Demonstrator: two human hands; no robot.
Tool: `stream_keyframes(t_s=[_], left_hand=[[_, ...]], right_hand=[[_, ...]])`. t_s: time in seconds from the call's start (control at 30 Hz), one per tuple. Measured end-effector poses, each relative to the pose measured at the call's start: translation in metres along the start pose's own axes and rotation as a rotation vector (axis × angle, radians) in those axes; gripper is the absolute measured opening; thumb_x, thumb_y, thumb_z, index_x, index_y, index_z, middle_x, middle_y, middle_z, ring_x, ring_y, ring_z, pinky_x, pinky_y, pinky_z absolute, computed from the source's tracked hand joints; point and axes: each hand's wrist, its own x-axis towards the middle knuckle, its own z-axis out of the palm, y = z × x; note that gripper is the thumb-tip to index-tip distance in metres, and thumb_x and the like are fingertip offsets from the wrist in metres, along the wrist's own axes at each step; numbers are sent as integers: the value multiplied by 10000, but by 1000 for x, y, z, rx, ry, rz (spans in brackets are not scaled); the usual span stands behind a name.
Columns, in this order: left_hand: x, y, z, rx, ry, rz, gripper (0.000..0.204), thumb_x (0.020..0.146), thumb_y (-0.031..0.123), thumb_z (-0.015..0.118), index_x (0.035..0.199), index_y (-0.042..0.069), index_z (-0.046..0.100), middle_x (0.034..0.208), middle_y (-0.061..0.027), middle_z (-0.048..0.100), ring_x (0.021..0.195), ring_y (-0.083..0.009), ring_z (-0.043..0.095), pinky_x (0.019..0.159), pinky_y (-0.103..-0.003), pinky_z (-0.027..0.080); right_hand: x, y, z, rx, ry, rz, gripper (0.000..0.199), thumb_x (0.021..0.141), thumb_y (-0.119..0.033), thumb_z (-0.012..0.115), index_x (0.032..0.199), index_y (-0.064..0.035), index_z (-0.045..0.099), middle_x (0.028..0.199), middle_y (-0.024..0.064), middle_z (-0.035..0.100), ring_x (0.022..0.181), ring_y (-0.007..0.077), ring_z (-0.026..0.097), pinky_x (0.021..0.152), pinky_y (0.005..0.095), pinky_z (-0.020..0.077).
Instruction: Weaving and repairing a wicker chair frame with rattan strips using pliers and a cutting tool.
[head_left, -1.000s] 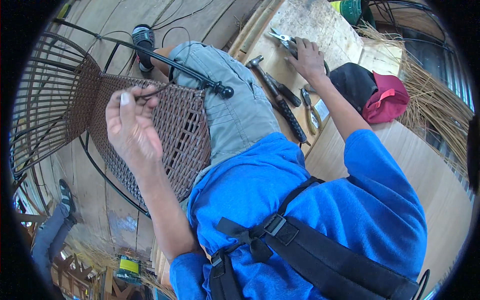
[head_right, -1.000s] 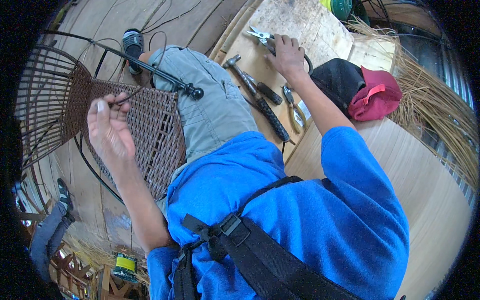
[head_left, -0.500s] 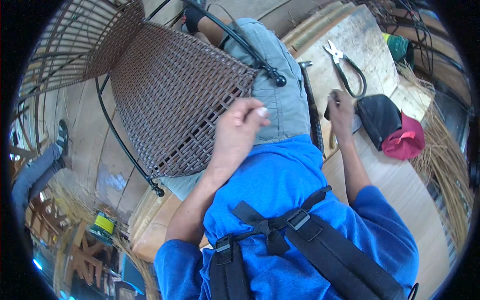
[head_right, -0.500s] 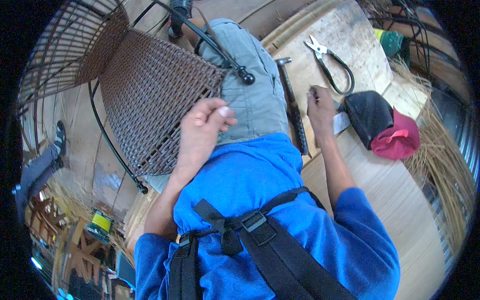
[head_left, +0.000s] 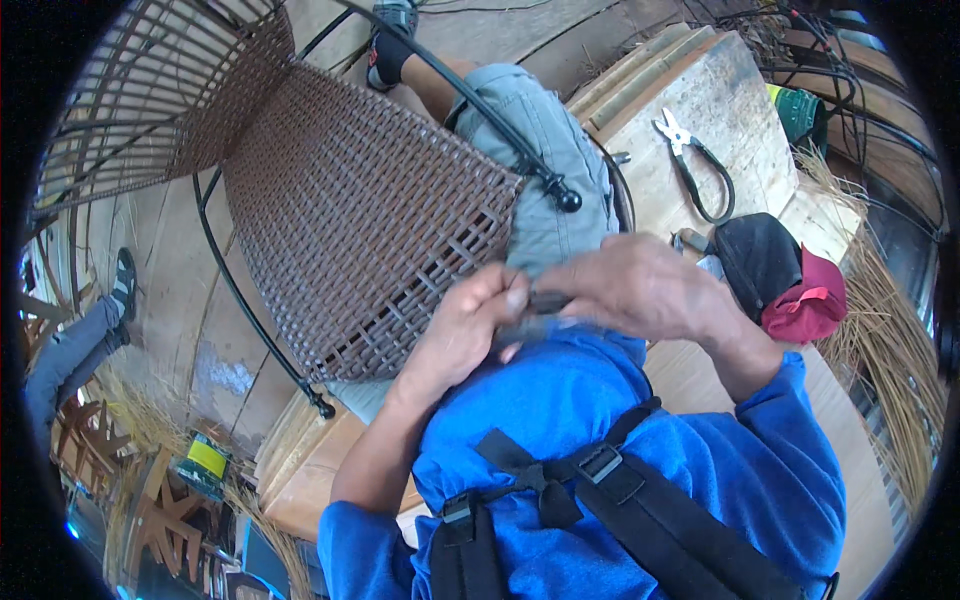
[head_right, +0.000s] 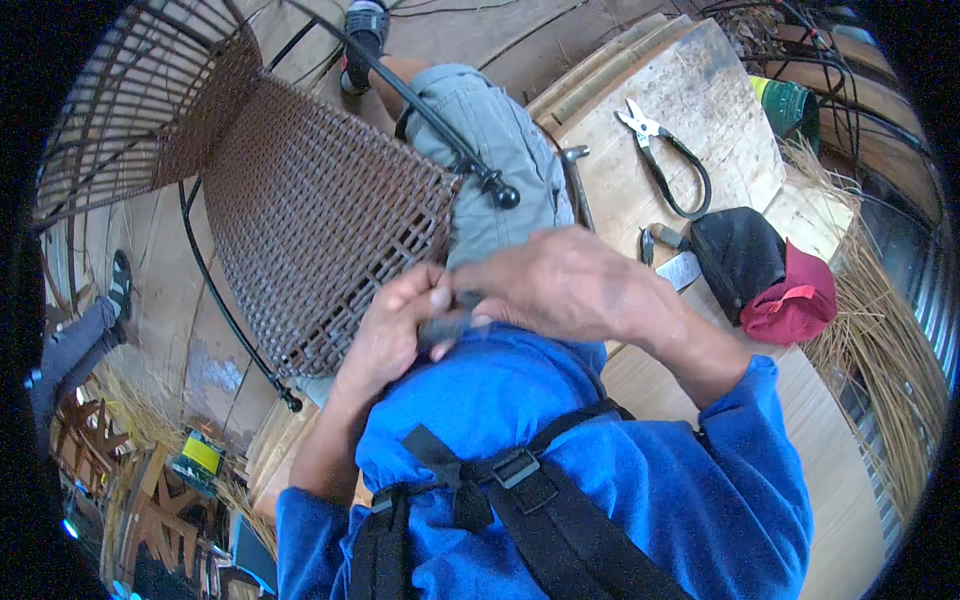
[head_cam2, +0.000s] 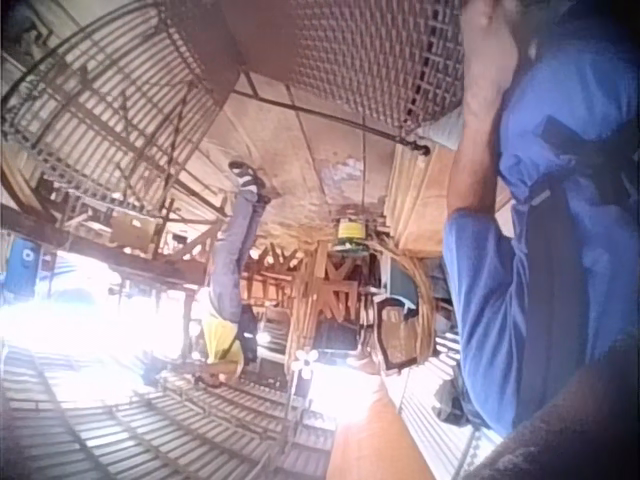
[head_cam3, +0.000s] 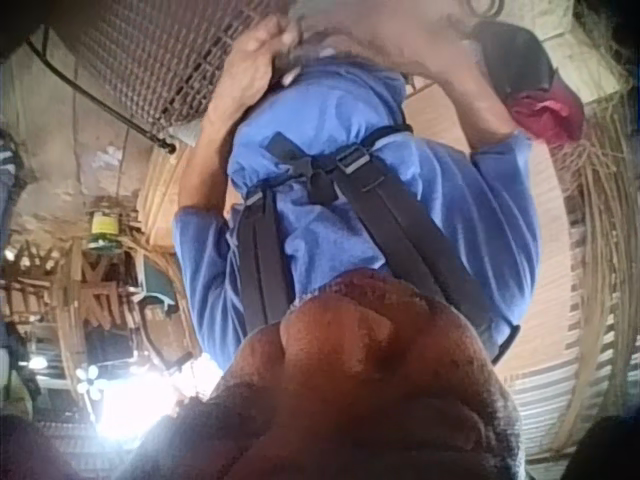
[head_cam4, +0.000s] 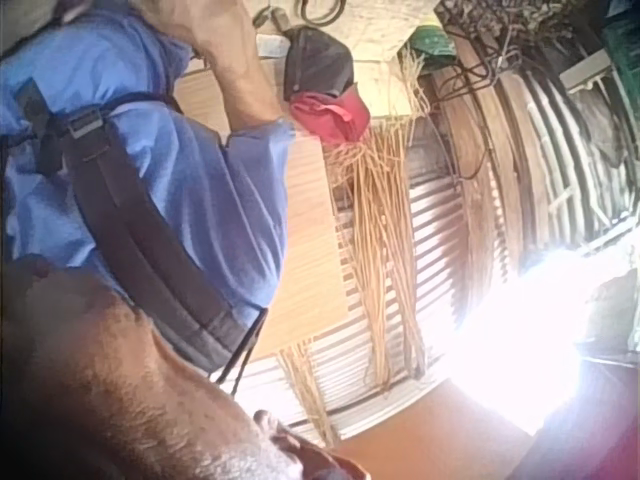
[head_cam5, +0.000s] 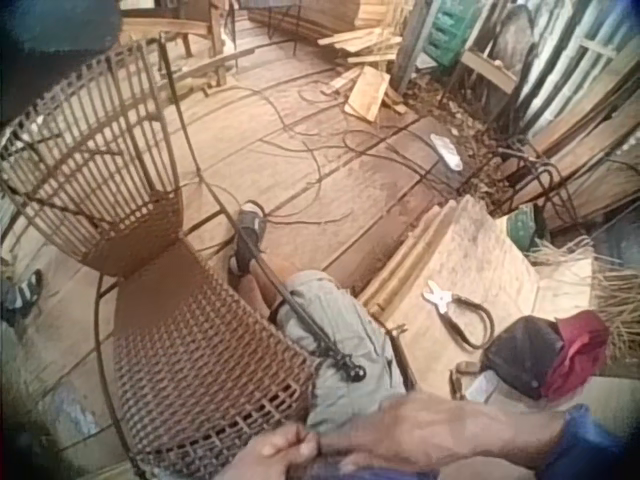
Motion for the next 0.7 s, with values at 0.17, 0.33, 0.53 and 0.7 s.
stream_keyframes(t_s=[0.17,0.33,0.53,0.7], left_hand=[[-23,2,-17,-24,125,-62,236,946,241,459,967,17,533,690,-24,521,521,-74,454,458,-212,387],[-39,-21,-53,-233,286,185,725,894,610,335,1059,-65,543,621,-60,484,520,-144,439,516,-264,382],[-41,-5,-76,-112,472,252,667,831,614,480,1081,-3,526,548,5,391,474,-82,358,464,-232,289],[-29,15,-63,13,638,132,204,880,211,504,1007,52,488,705,-28,490,537,-94,419,502,-224,359]], right_hand=[[5,22,-9,14,-146,-12,243,875,-206,507,1085,-96,559,843,108,582,826,282,601,729,404,481],[1,55,-12,188,-67,85,355,829,-136,511,1180,-88,530,908,125,601,862,304,598,732,404,493],[19,74,-1,358,-253,112,289,827,-117,467,1099,-90,561,920,128,608,892,306,600,776,395,480],[21,82,-6,414,-255,90,266,819,-109,465,1056,-85,583,905,131,616,899,306,598,782,394,476]])
